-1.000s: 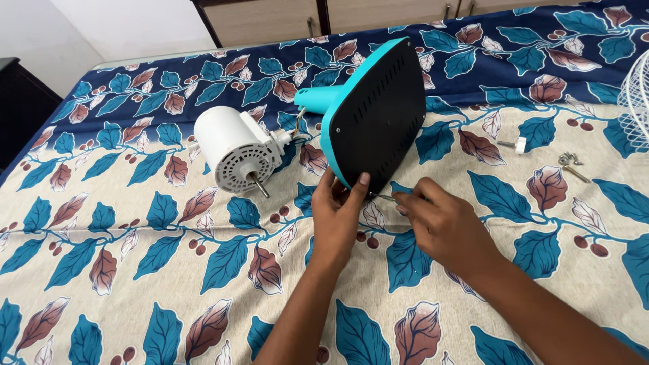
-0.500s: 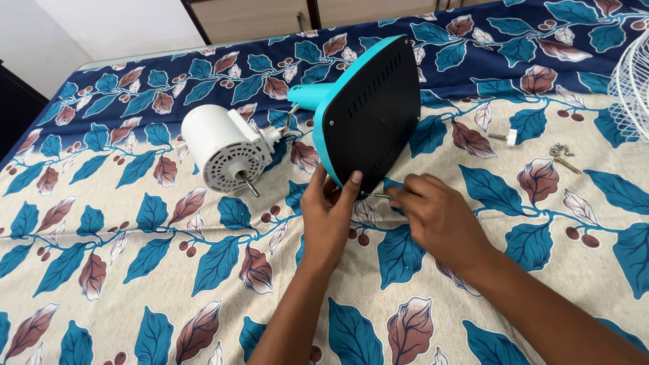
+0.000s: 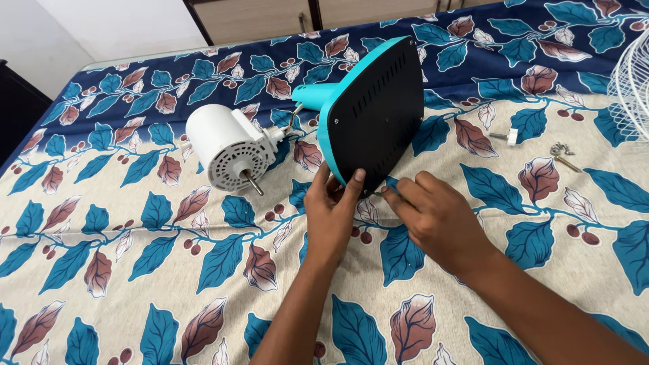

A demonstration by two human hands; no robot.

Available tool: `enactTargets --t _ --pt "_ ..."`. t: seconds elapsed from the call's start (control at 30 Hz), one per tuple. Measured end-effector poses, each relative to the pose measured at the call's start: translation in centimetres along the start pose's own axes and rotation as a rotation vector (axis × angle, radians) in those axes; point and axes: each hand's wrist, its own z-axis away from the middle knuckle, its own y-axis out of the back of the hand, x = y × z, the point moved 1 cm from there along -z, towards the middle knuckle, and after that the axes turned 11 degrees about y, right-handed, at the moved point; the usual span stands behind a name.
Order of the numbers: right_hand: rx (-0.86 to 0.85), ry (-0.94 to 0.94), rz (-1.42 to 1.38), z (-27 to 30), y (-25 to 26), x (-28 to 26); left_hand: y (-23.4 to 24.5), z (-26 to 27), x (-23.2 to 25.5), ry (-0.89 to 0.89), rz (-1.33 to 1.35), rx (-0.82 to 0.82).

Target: The person uses a screwdriver to remove screws from the back of a small teal table fan, detaches the motor housing from the stand, and then unscrews the base cover. The fan parts are placed on a patterned tablecloth.

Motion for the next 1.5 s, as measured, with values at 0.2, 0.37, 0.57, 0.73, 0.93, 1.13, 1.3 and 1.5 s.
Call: enactTargets --t 0.2,0.37,0.57,0.73,0.93,1.13,1.3,1.5 --pt "-0.102 -0.329 -0.216 0.3 -1.1 -0.1 -0.1 -0.2 -0.2 -0.061 0.065 -0.01" --pt "0.054 -0.186 -0.253 1.1 -1.6 0.3 -0.1 -0.2 -0.3 -0.069 0.045 -0.009" --pt "0.046 -0.203 -0.218 1.0 -1.4 0.4 -0.1 0.0 0.1 0.0 -0.022 0.016" --pt "0.023 -0.261 -0.251 0.6 -1.1 0.2 -0.1 0.0 0.1 -0.014 -0.001 0.014" --pt "0.004 -0.422 -0.382 0.9 -1.7 0.3 -0.1 -0.2 -0.4 -0.074 0.065 -0.004" --pt "0.1 -0.349 -0.457 1.4 -2.0 0.7 0.0 -0.4 -0.6 -0.049 0.087 0.008" --pt "0.097 -0.374 -0.496 1.2 -1.9 0.7 0.0 -0.4 -0.7 -0.056 0.082 0.017" --pt "0.119 -0.328 -0.472 0.9 -1.6 0.6 0.2 -0.5 -0.9 -0.069 0.12 -0.017"
